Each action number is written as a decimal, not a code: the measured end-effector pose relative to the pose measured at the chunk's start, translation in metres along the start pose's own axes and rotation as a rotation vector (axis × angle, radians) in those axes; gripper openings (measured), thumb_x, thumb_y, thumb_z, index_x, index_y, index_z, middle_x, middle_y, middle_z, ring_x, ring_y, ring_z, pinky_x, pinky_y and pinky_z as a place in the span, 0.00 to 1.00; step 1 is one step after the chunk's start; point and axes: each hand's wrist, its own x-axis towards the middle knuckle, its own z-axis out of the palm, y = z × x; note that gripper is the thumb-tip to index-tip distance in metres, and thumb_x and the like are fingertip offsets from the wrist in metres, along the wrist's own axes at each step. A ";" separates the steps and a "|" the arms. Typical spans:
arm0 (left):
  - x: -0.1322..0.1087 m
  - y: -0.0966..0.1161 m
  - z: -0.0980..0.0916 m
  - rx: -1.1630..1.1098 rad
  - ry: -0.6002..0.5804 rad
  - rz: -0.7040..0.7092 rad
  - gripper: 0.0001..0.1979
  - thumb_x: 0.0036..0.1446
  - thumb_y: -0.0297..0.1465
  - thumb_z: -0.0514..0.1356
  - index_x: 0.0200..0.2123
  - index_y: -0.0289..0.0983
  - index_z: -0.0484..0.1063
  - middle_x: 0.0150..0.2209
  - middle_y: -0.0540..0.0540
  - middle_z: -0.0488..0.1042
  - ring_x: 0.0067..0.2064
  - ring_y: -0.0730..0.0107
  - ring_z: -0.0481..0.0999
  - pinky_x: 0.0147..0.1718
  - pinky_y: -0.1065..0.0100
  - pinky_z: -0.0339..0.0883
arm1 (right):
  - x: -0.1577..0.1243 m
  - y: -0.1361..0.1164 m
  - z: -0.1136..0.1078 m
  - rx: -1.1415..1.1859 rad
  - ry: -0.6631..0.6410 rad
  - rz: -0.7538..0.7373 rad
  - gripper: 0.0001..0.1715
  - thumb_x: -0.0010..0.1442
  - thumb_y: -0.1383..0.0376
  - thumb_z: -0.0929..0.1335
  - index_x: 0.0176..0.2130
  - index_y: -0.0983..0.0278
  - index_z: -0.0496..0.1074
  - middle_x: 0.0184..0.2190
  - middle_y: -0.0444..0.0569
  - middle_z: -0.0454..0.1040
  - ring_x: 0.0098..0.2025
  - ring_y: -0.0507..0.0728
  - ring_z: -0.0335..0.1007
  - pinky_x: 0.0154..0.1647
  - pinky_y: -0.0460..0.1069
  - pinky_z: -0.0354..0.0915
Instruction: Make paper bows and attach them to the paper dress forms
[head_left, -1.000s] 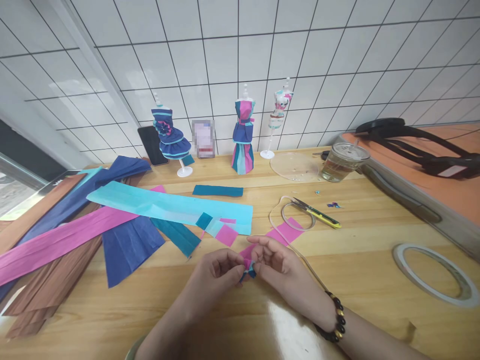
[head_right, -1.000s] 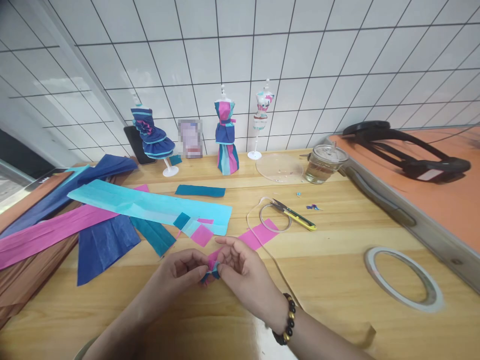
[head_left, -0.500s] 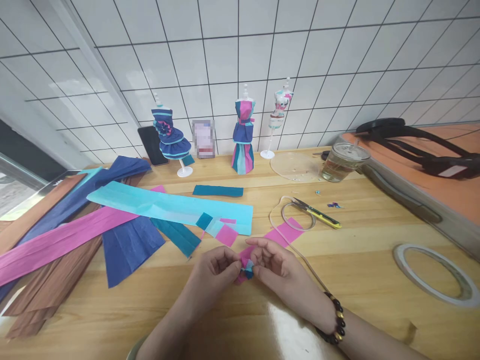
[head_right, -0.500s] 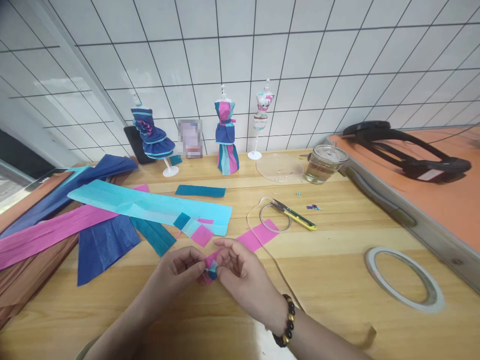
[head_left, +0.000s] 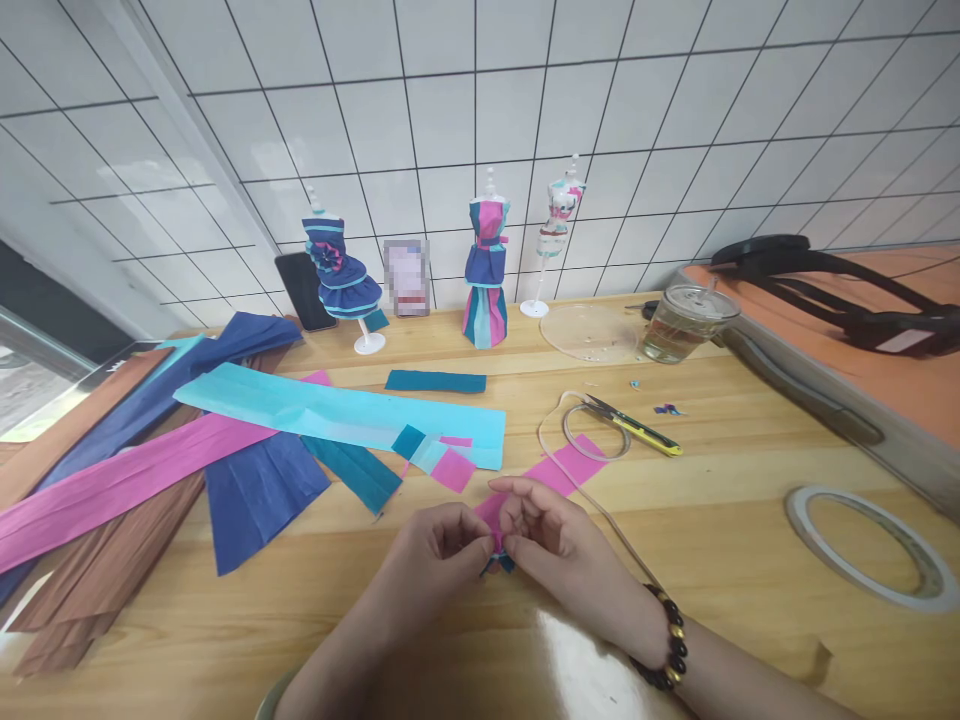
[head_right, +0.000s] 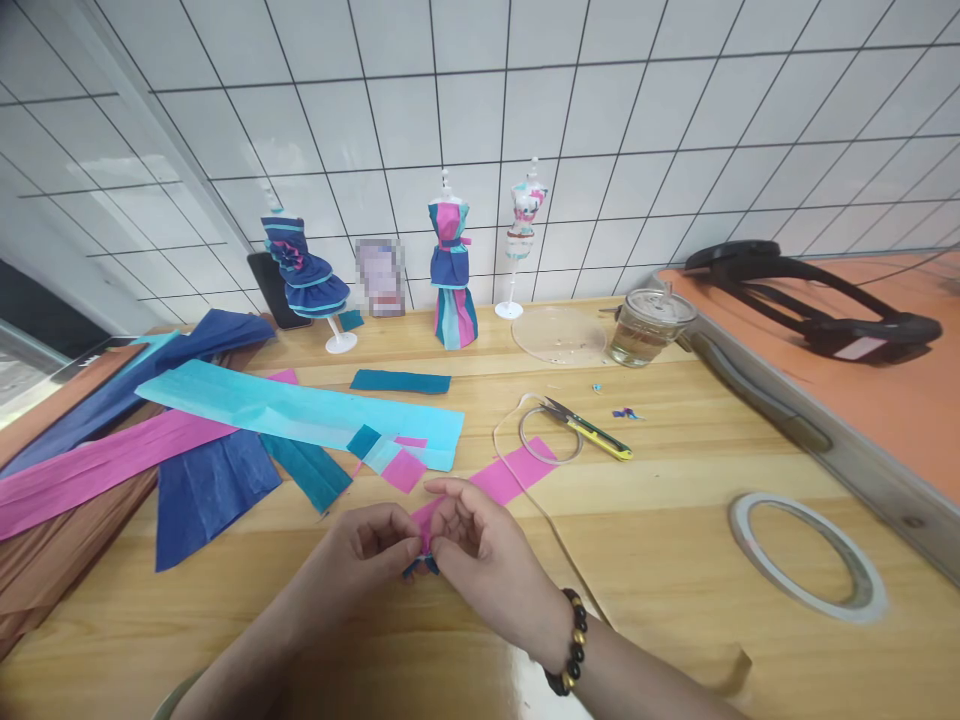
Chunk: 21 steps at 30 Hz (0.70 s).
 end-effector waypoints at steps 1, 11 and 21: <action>0.000 0.000 0.000 -0.003 -0.004 0.000 0.06 0.48 0.29 0.57 0.23 0.32 0.68 0.22 0.49 0.70 0.25 0.73 0.66 0.26 0.71 0.58 | 0.000 0.000 0.000 0.003 -0.004 -0.007 0.22 0.49 0.74 0.64 0.46 0.63 0.62 0.27 0.40 0.65 0.31 0.50 0.63 0.35 0.47 0.61; 0.001 -0.001 -0.002 -0.034 -0.023 -0.005 0.07 0.50 0.30 0.57 0.25 0.31 0.68 0.23 0.48 0.71 0.26 0.73 0.67 0.27 0.71 0.60 | -0.001 0.001 -0.001 0.005 -0.012 -0.012 0.23 0.50 0.74 0.64 0.46 0.62 0.63 0.28 0.41 0.65 0.32 0.50 0.64 0.35 0.47 0.61; 0.001 0.001 0.002 0.031 0.012 0.033 0.09 0.50 0.32 0.57 0.25 0.31 0.69 0.22 0.49 0.68 0.25 0.74 0.66 0.26 0.72 0.58 | 0.000 0.002 0.000 -0.013 -0.008 -0.037 0.21 0.51 0.73 0.64 0.46 0.62 0.63 0.27 0.40 0.63 0.30 0.49 0.61 0.34 0.46 0.60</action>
